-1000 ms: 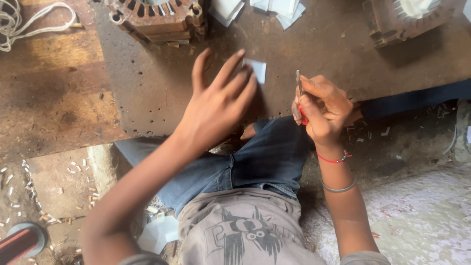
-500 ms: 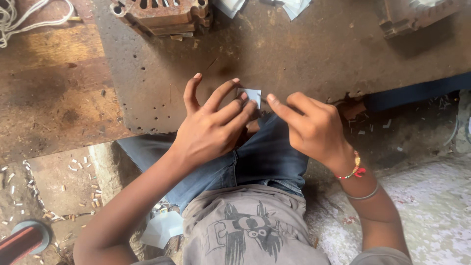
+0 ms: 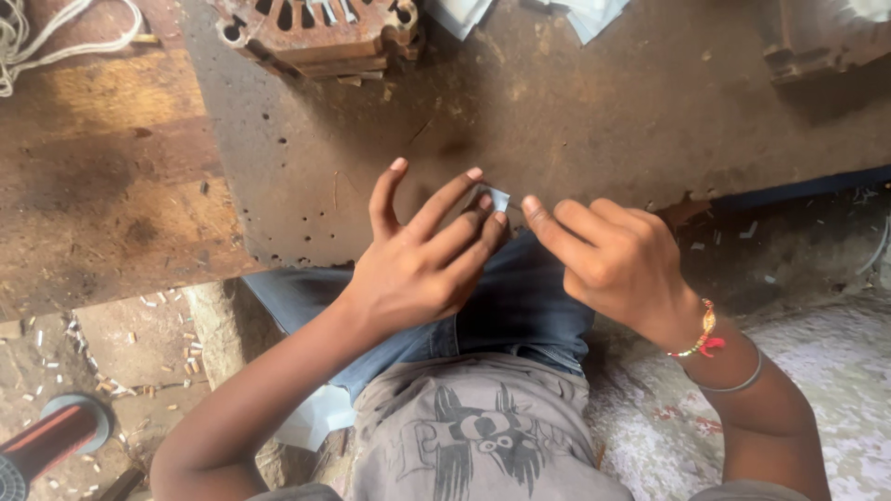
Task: The person prepares small insulation papers and inserts them into the slots of a motor stator.
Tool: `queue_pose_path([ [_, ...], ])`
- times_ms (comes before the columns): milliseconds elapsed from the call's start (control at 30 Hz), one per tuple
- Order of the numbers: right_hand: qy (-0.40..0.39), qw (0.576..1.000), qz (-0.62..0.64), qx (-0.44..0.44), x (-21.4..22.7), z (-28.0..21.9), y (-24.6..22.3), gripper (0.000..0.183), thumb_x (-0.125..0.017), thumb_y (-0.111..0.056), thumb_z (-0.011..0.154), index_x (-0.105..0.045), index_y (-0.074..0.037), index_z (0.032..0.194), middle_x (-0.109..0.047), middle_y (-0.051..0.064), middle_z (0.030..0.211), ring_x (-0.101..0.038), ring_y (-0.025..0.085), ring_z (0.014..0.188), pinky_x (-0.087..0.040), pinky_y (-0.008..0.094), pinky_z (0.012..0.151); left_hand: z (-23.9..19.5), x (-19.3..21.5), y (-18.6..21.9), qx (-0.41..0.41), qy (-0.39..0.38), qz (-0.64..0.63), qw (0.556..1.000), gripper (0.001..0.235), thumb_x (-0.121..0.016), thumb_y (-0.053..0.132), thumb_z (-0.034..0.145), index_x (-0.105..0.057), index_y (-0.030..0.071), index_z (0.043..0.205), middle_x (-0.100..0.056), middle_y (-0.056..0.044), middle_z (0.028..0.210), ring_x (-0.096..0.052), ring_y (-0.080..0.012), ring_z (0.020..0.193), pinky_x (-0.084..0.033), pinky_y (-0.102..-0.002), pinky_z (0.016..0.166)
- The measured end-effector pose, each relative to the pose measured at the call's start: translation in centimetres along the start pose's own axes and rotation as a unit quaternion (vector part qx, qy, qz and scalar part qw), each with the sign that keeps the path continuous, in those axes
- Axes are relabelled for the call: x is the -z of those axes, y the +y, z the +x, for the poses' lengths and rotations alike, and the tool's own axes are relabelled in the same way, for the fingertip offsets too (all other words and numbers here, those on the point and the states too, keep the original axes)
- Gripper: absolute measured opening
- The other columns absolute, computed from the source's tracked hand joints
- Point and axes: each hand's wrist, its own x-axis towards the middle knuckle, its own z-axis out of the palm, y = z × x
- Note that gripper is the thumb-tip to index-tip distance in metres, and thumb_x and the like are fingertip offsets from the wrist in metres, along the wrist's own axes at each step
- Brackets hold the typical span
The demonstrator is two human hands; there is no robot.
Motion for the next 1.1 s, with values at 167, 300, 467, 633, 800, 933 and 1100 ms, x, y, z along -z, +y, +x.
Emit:
queue_pose_path([
  [167, 0.007, 0.987, -0.102, 0.126, -0.1, 0.0, 0.7, 0.026, -0.069, -0.003, 0.088, -0.078, -0.001, 0.112, -0.060, 0.004, 0.078, -0.049, 0.014, 0.057, -0.042, 0.025, 0.046, -0.5, -0.7, 0.0, -0.040, -0.009, 0.152, 0.988, 0.043, -0.067, 0.021, 0.105, -0.070, 0.006, 0.145, -0.064, -0.003, 0.123, -0.055, -0.0208, 0.141, -0.007, -0.064, 0.126],
  [300, -0.010, 0.973, -0.071, 0.219, -0.2, 0.3, 2.4, 0.020, -0.069, -0.006, 0.089, -0.078, -0.002, 0.107, -0.060, 0.002, 0.074, -0.048, 0.011, 0.053, -0.039, 0.023, 0.042, 0.1, -0.3, 0.0, 0.001, -0.028, 0.029, 0.999, 0.048, -0.067, 0.021, 0.096, -0.069, 0.003, 0.141, -0.060, -0.009, 0.131, -0.050, -0.0276, 0.144, -0.005, -0.071, 0.119],
  [467, -0.011, 0.972, -0.041, 0.231, 0.1, -0.5, 2.7, 0.025, -0.068, -0.006, 0.089, -0.077, -0.003, 0.112, -0.061, 0.002, 0.077, -0.050, 0.012, 0.056, -0.041, 0.024, 0.045, 2.0, 0.8, 0.3, 0.057, -0.041, -0.050, 0.996, 0.037, -0.075, 0.030, 0.092, -0.074, 0.007, 0.122, -0.057, -0.007, 0.121, -0.048, -0.0314, 0.138, -0.004, -0.076, 0.115],
  [633, 0.051, 0.973, 0.006, 0.224, -1.3, -3.9, 1.0, 0.029, -0.072, -0.003, 0.088, -0.075, -0.002, 0.117, -0.067, 0.005, 0.083, -0.051, 0.010, 0.056, -0.039, 0.024, 0.043, 1.1, 1.3, 0.2, 0.044, -0.031, -0.015, 0.998, 0.024, -0.079, 0.027, 0.087, -0.076, 0.021, 0.109, -0.059, -0.005, 0.132, -0.049, -0.0269, 0.143, -0.012, -0.067, 0.125],
  [800, 0.110, 0.989, 0.069, 0.067, -1.2, -5.0, -0.2, 0.043, -0.065, 0.011, 0.087, -0.073, -0.003, 0.127, -0.065, 0.008, 0.086, -0.058, 0.017, 0.063, -0.046, 0.031, 0.052, 0.1, 0.8, -0.3, 0.105, 0.014, -0.030, 0.994, 0.040, -0.078, 0.027, 0.091, -0.072, 0.014, 0.128, -0.059, -0.010, 0.136, -0.049, -0.0291, 0.144, -0.018, -0.061, 0.129],
  [933, 0.070, 0.990, 0.107, -0.053, 0.1, -3.2, -1.0, 0.051, -0.060, 0.013, 0.085, -0.072, -0.007, 0.131, -0.064, 0.009, 0.089, -0.061, 0.021, 0.065, -0.049, 0.034, 0.057, -0.2, 0.4, -0.3, 0.061, 0.006, -0.011, 0.998, 0.042, -0.079, 0.029, 0.091, -0.070, 0.012, 0.128, -0.063, -0.008, 0.124, -0.053, -0.0289, 0.139, -0.015, -0.068, 0.121],
  [1100, 0.062, 0.989, 0.117, -0.072, -0.1, -0.3, -1.6, 0.047, -0.063, 0.011, 0.086, -0.072, -0.007, 0.128, -0.063, 0.008, 0.092, -0.062, 0.023, 0.068, -0.050, 0.035, 0.060, -1.5, -0.3, -0.1, -0.035, 0.015, 0.078, 0.996, 0.050, -0.079, 0.030, 0.100, -0.068, 0.010, 0.145, -0.064, -0.009, 0.120, -0.053, -0.0280, 0.141, -0.011, -0.069, 0.120],
])
